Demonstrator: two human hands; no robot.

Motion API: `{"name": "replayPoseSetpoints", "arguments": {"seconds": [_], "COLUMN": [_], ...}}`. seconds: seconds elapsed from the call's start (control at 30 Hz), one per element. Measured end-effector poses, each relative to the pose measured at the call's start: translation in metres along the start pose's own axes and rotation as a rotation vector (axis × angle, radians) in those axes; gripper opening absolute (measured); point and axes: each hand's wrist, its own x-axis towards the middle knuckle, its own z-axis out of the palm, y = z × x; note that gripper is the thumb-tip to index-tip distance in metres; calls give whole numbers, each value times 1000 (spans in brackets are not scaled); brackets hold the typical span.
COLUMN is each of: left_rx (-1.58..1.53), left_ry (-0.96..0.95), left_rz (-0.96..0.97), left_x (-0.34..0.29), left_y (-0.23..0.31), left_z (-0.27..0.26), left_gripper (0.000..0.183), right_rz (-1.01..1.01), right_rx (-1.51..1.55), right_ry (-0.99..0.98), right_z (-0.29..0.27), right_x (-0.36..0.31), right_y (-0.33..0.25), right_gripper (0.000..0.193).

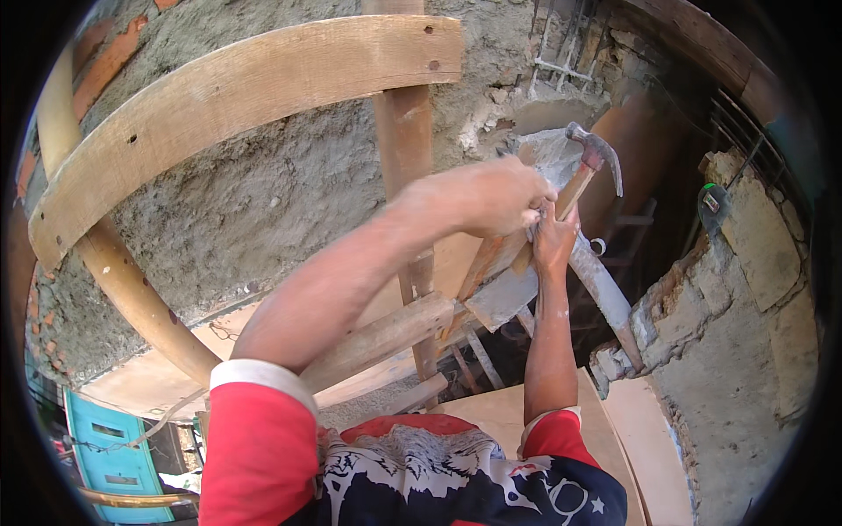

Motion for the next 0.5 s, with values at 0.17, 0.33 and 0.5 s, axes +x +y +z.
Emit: {"name": "replayPoseSetpoints", "arguments": {"seconds": [0.17,0.33,0.5], "left_rx": [-610,-717,-176], "left_ry": [91,23,27], "left_rz": [-95,-677,-560], "left_x": [-116,-157,-136], "left_y": [-16,-81,-160], "left_z": [-81,-43,33], "left_gripper": [25,17,19], "right_rz": [184,82,69], "right_rx": [309,283,258], "right_ry": [-94,-64,-19], "right_z": [14,23,35], "right_x": [-14,-19,-29], "right_y": [-21,4,16], "right_gripper": [21,18,20]}}
